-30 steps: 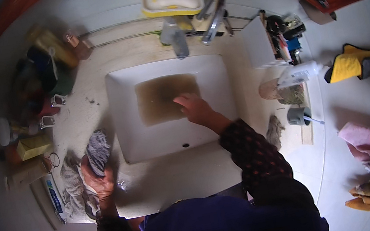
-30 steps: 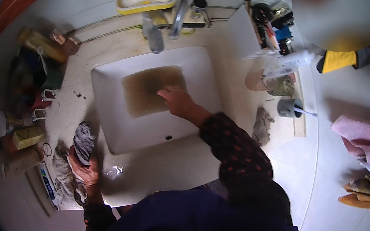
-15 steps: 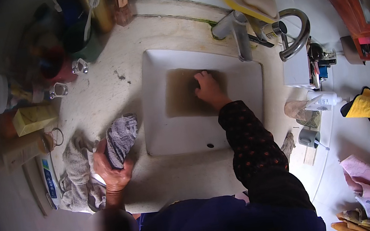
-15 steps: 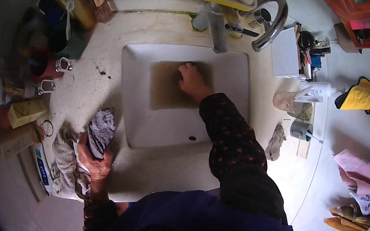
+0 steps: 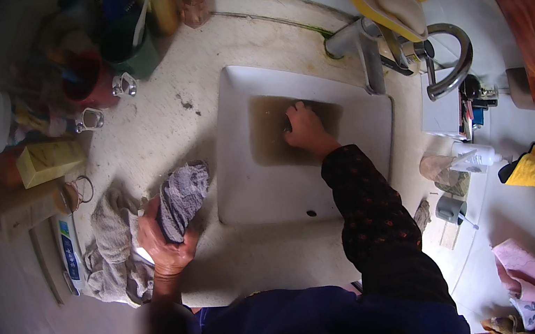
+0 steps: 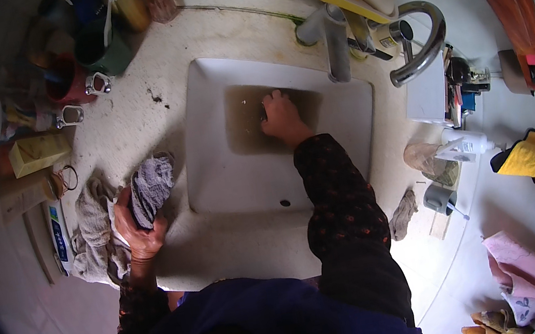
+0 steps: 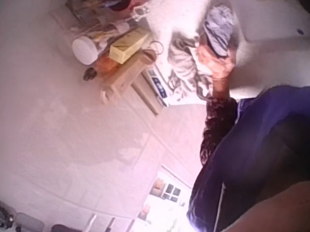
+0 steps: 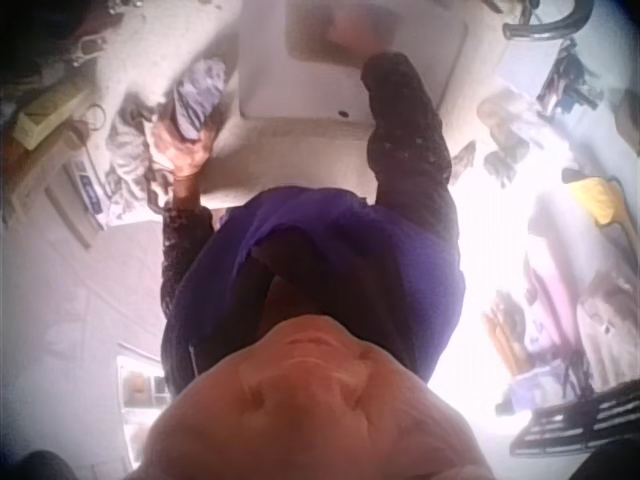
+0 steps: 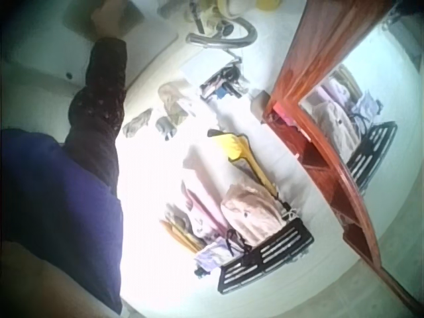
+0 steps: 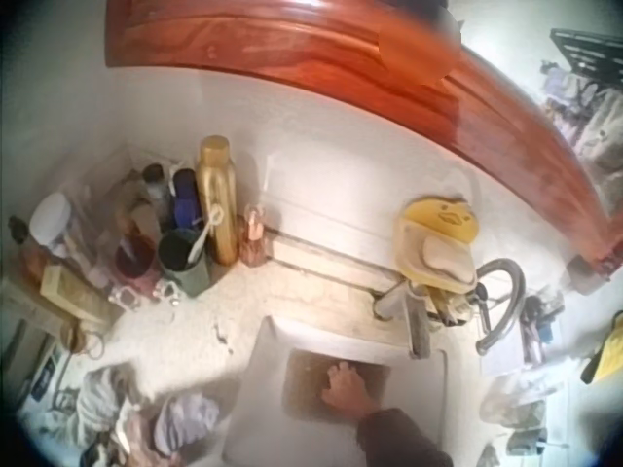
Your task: The person washes a cloth in the sink, applies liquid from a white bottle, scrubs the sink basin with the cloth, and wipes the faucet and surrounding countertop. They handle several small bottles and a toothbrush holder while cleaning.
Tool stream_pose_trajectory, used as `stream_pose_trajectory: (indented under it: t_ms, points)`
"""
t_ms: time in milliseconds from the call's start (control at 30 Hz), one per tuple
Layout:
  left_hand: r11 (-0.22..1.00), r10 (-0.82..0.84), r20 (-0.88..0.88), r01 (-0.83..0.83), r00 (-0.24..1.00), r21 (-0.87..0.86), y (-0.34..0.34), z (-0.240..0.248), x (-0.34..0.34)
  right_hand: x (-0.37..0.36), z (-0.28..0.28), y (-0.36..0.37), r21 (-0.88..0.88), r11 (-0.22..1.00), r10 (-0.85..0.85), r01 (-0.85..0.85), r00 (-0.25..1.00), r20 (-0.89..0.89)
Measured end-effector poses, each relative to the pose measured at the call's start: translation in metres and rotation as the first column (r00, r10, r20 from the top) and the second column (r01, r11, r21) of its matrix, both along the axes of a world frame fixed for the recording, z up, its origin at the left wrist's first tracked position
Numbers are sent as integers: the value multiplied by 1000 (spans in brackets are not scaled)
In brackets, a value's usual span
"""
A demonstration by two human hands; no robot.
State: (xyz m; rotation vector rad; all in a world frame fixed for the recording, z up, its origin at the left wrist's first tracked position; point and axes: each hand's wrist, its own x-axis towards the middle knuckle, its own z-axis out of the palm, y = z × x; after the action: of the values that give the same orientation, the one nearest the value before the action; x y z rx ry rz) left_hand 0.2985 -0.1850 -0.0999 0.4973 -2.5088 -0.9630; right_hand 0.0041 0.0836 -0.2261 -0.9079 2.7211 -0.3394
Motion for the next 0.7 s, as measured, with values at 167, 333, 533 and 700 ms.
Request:
stream_pose_trajectory:
  t_ms: [167,333,533,700]
  points:
    - [999,43,-21,-43,999,11,2,-5,-1,0,2,-4,47,999,-20,19,1000,16]
    - [1000,20,-26,-20,999,-13,1,0,-7,-2,-10,7,16,986,165,-164,985,-46]
    - [1000,17,14,-17,1000,-18,1,-1,1,8,-3,4,-82,992,89,-92,995,-47]
    - [999,23,-10,-22,1000,48,1,0,-2,12,5,2,-101,989,-118,111,991,-68]
